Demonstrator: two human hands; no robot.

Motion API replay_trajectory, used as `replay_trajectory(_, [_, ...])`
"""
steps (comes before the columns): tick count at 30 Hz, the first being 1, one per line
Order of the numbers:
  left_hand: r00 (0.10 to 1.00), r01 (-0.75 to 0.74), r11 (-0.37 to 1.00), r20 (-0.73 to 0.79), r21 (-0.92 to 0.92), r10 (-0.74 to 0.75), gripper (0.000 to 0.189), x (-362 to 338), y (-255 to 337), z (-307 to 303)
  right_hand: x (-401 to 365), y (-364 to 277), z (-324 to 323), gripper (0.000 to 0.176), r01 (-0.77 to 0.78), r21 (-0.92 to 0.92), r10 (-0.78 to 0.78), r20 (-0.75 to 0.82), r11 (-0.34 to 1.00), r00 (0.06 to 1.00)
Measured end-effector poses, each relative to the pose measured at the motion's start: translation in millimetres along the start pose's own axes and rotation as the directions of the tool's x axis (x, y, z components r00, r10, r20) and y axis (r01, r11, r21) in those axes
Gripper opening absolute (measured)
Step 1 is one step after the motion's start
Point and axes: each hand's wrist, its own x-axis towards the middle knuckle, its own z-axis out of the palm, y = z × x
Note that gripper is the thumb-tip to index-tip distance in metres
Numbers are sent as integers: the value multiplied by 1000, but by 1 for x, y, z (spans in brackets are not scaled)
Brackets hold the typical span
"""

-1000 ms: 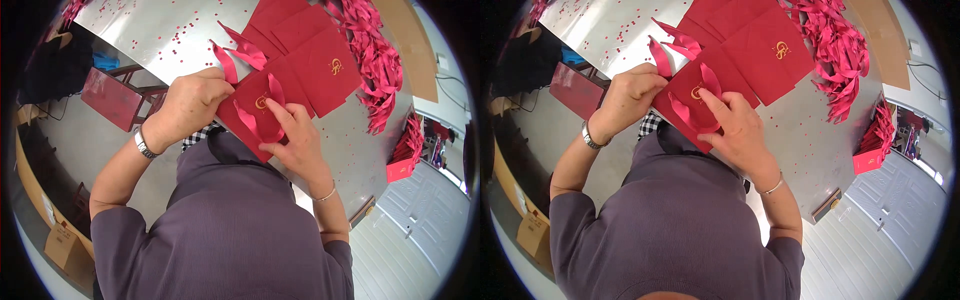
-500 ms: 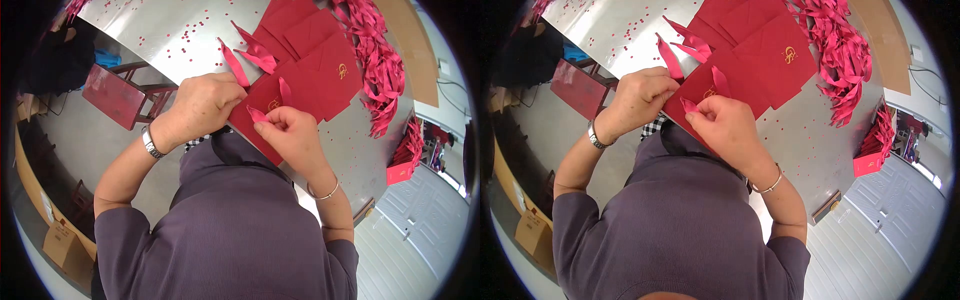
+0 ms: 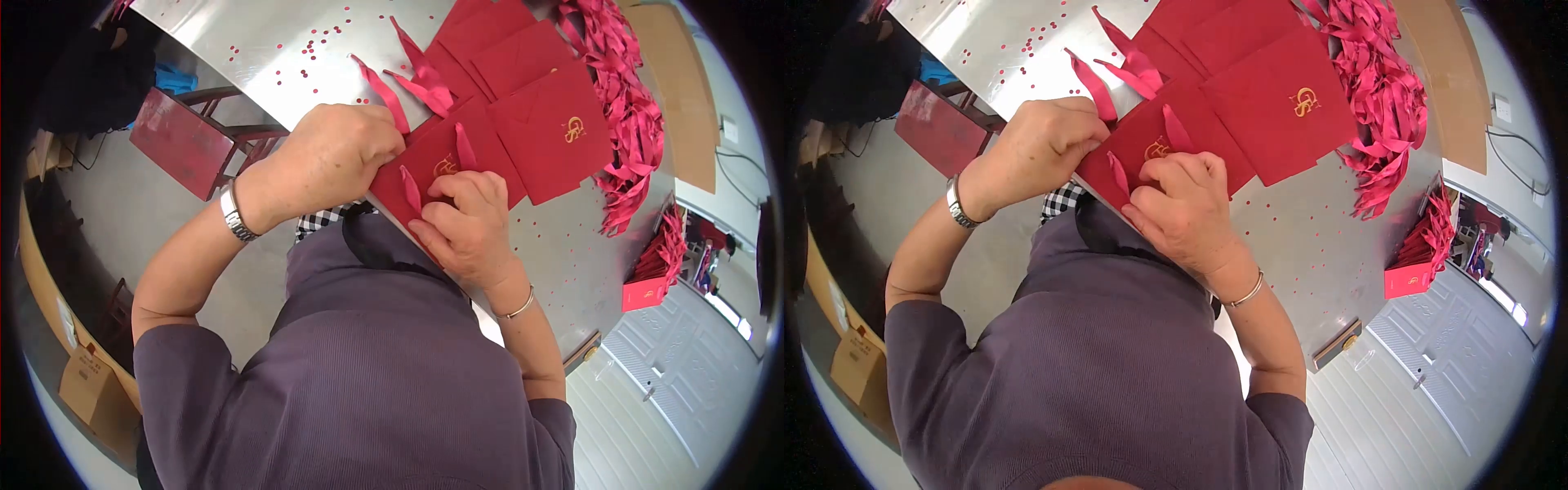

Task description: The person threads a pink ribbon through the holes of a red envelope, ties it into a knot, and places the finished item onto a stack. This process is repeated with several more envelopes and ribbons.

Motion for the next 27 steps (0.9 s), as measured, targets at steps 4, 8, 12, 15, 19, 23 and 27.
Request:
replay_trajectory(4, [999, -18, 998, -34, -56, 16, 9, 3, -4, 1, -4, 2, 0, 25, 42, 12, -41, -32, 999, 999])
replay_trajectory(8, [995, 39, 997, -86, -63, -44, 10, 6, -11, -4, -5, 3, 1, 26, 32, 39, -30, -49, 999, 998])
replay_trajectory(12, [1000, 6, 994, -15, -107, -8, 11, 7, -7, -11, 3, 1, -6, 40, -42, 88, 45, -31, 995, 999])
replay_trajectory(15, [998, 31, 988, 56, -149, -23, 11, 5, -1, -16, 11, -3, -15, 57, -178, 296, 206, -68, 938, 976])
replay_trajectory(19, [1000, -16, 994, 7, -105, 17, 10, -3, 6, -16, 39, -4, -20, 37, -101, 241, 136, -130, 965, 982])
replay_trajectory(23, [999, -43, 990, -32, -136, 39, 12, -7, 12, -14, 55, -5, -19, 20, 3, 80, 0, -45, 997, 999])
replay_trajectory(27, [993, -34, 994, -112, -106, 22, 15, -10, 9, -5, 57, 1, -17, 11, 61, 33, -62, 40, 998, 997])
